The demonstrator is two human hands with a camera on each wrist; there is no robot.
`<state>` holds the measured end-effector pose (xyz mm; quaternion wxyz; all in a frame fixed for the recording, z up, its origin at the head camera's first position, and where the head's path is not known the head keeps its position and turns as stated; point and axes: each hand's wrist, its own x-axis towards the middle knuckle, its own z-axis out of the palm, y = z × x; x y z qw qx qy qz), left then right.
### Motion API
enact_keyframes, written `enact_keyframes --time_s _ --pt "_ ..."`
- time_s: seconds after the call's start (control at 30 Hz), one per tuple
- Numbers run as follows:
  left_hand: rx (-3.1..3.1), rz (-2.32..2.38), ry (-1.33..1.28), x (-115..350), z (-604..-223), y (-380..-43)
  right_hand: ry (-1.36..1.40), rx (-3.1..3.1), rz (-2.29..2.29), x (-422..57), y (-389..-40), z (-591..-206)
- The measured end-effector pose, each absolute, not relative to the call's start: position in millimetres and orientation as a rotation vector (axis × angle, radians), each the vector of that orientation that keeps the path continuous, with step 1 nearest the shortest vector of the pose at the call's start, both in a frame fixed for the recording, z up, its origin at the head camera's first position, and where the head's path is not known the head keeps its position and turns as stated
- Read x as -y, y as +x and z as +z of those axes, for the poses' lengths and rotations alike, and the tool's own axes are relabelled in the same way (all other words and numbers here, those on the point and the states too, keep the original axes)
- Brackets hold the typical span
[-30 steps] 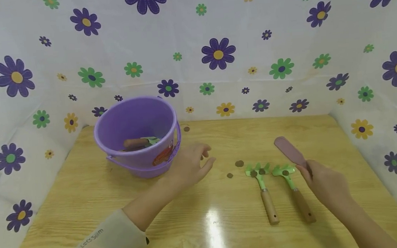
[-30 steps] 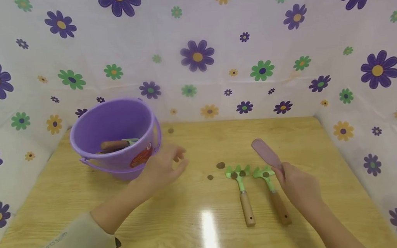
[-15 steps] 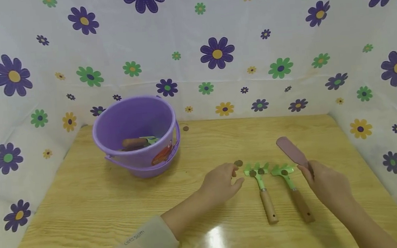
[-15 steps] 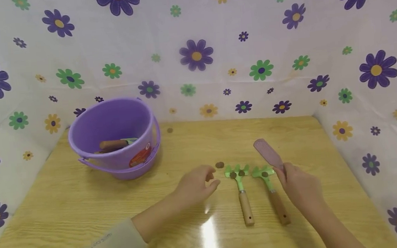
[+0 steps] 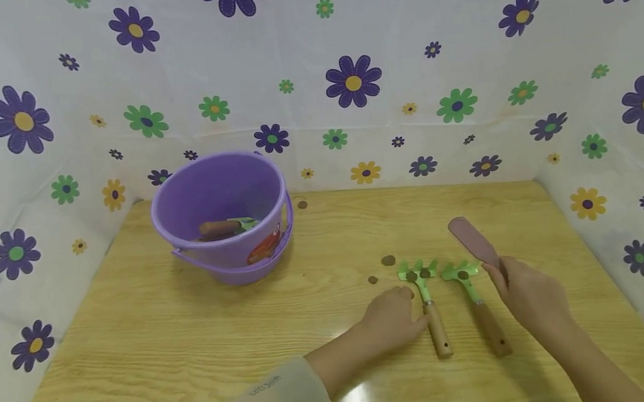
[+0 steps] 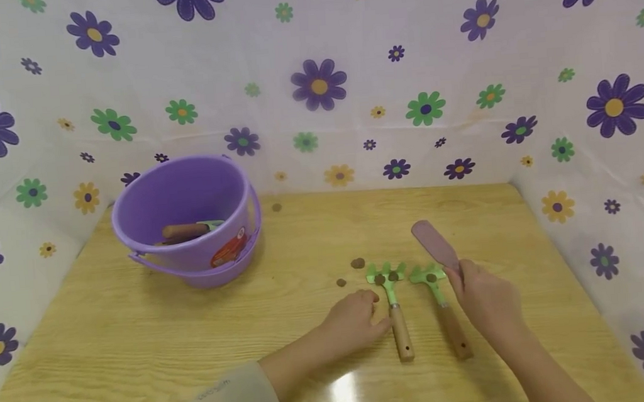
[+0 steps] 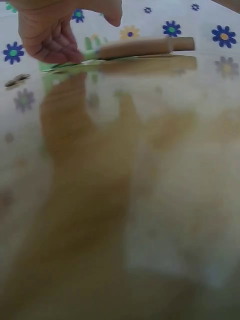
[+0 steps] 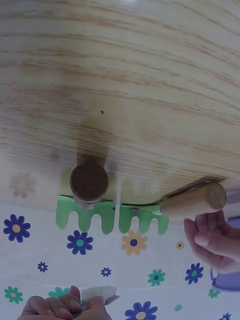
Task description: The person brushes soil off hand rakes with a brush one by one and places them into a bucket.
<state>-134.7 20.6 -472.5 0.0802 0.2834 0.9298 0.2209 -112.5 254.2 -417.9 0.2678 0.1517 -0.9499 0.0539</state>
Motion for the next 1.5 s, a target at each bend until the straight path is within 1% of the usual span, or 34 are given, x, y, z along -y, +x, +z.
enact_keyframes --time_s 0.17,0.47,0.63,1.0,1.27,1.37,1.5 --pt "-2.798 0.53 0.78 -41 -479 -135 0.384 2.622 0.169 -253 -112 -416" --pt "-2.755 0.136 0.612 -68 -466 -135 0.392 2.611 0.169 -252 -111 -418" --pt "-2.746 0.006 0.544 -73 -464 -131 0.387 2.599 0.166 -252 -111 -419" --pt "-2.733 0.126 0.52 -67 -456 -133 0.291 2.723 0.239 -252 -107 -420" --pt "-2.71 0.163 0.494 -61 -453 -137 0.317 2.689 0.233 -254 -109 -422" --pt "-2.71 0.145 0.545 -58 -454 -138 0.313 2.701 0.233 -254 -109 -423" --pt "-2.726 -0.044 0.694 -52 -455 -138 0.343 2.677 0.219 -255 -108 -423"
